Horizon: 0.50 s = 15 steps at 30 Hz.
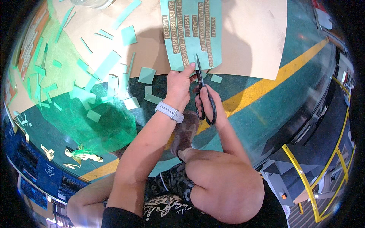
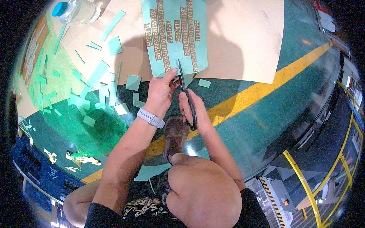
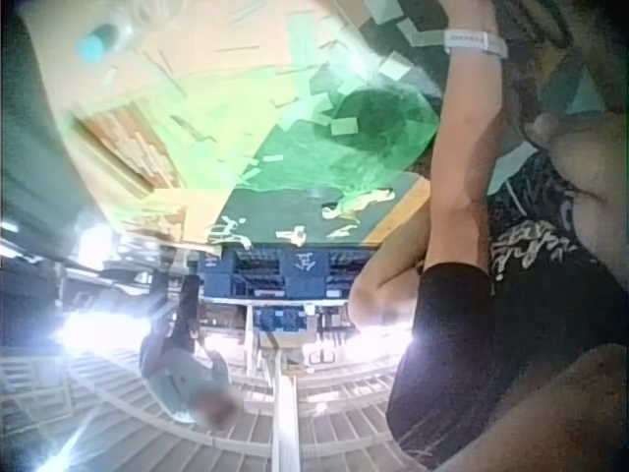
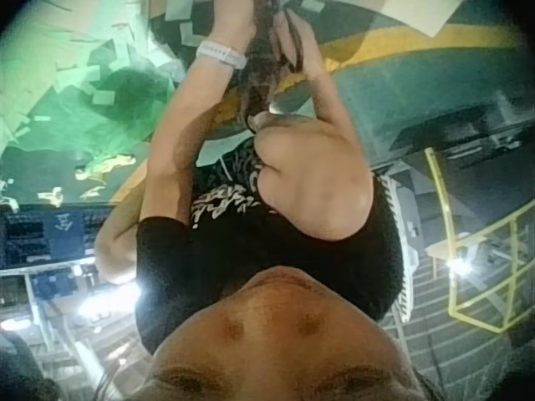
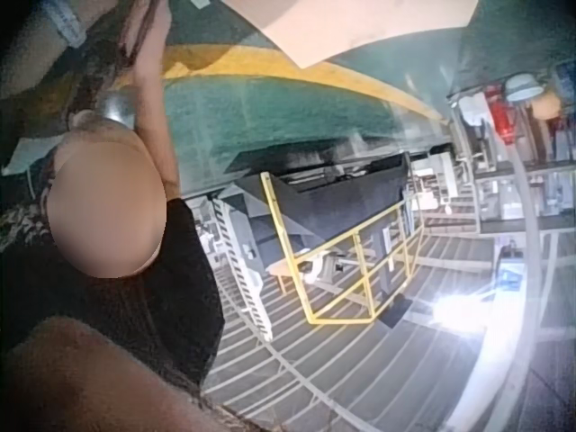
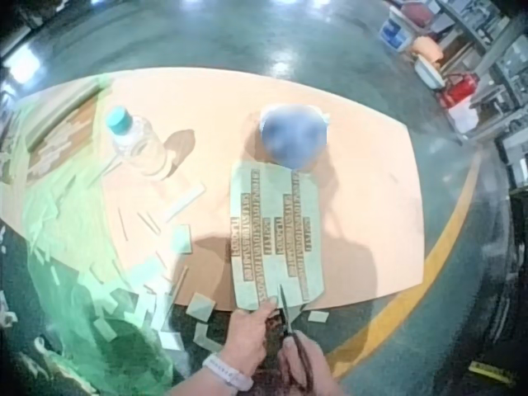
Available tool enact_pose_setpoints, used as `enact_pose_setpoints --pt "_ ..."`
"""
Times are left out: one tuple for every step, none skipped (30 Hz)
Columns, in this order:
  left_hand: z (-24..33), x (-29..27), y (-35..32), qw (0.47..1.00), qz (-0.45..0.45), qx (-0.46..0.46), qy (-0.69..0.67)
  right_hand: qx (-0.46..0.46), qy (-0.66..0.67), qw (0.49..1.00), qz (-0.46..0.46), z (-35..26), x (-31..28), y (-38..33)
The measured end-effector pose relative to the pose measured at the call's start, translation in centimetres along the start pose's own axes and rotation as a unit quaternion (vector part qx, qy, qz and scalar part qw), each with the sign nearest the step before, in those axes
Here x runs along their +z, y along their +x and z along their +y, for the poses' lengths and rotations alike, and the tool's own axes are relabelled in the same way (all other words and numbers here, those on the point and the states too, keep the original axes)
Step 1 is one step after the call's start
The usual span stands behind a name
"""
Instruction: The person measures a template with a tape measure and marks it with a pen, then moves to the floor to wipe a piece of green foam with a blue cloth and liquid from a bottle before cutting foam labels with shears.
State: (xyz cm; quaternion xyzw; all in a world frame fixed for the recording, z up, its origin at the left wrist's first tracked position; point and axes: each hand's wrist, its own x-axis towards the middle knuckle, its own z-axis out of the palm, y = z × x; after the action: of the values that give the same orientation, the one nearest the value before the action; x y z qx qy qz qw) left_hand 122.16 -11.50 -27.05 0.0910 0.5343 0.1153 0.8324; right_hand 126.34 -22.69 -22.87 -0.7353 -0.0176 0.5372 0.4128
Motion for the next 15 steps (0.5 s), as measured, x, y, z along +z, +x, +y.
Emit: enact_pose_setpoints --pt "0.1 0.2 -0.1 1.0 -0.005 0.0 -0.004 -0.011 -0.003 1.0 0.002 -0.1 -0.2 0.5" --pt "0.1 0.2 -0.1 1.0 -0.009 0.0 -0.009 -0.008 -0.011 1.0 -0.01 -0.4 -0.3 0.8" --pt "0.1 0.2 -0.1 1.0 -0.013 0.001 -0.014 -0.006 -0.018 1.0 -0.021 -0.9 -0.4 1.0" --pt "0.2 0.0 0.0 1.0 -0.01 -0.003 -0.011 -0.004 -0.026 0.999 -0.034 -1.1 -0.5 1.2" --pt "0.4 0.0 0.2 1.0 -0.01 -0.007 -0.01 0.004 -0.034 0.999 -0.03 -1.1 -0.6 1.3" --pt "0.5 0.0 0.3 1.0 -0.009 -0.01 -0.009 0.004 -0.037 0.999 -0.032 -1.2 -0.6 1.2" --pt "0.4 0.0 0.3 1.0 -0.009 -0.008 -0.013 0.004 -0.04 0.999 -0.033 -1.2 -0.7 1.2" --pt "0.4 0.0 0.3 1.0 -0.009 -0.006 -0.016 0.005 -0.042 0.999 -0.034 -1.3 -0.7 1.1" --pt "0.4 0.1 0.2 1.0 -0.009 -0.004 -0.02 0.011 -0.038 0.999 -0.029 -1.4 -0.7 1.0" --pt "0.4 0.1 0.2 1.0 -0.007 -0.002 -0.019 0.017 -0.034 0.999 -0.024 -1.5 -0.6 0.9" --pt "0.4 0.2 0.0 1.0 -0.006 -0.001 -0.018 0.022 -0.03 0.999 -0.019 -1.7 -0.6 0.8" --pt "0.5 0.3 -0.1 1.0 -0.004 0.001 -0.017 0.021 -0.019 0.999 -0.02 -1.7 -0.5 0.7" --pt "0.6 0.4 -0.3 1.0 -0.008 -0.002 -0.016 0.02 -0.009 1.0 -0.02 -1.8 -0.5 0.5" --pt "0.7 0.5 -0.5 1.0 -0.012 -0.005 -0.015 0.019 0.002 1.0 -0.02 -1.9 -0.5 0.4" --pt "0.7 0.6 -0.7 1.0 -0.016 -0.009 -0.013 0.019 0.012 1.0 -0.021 -2.0 -0.6 0.7"
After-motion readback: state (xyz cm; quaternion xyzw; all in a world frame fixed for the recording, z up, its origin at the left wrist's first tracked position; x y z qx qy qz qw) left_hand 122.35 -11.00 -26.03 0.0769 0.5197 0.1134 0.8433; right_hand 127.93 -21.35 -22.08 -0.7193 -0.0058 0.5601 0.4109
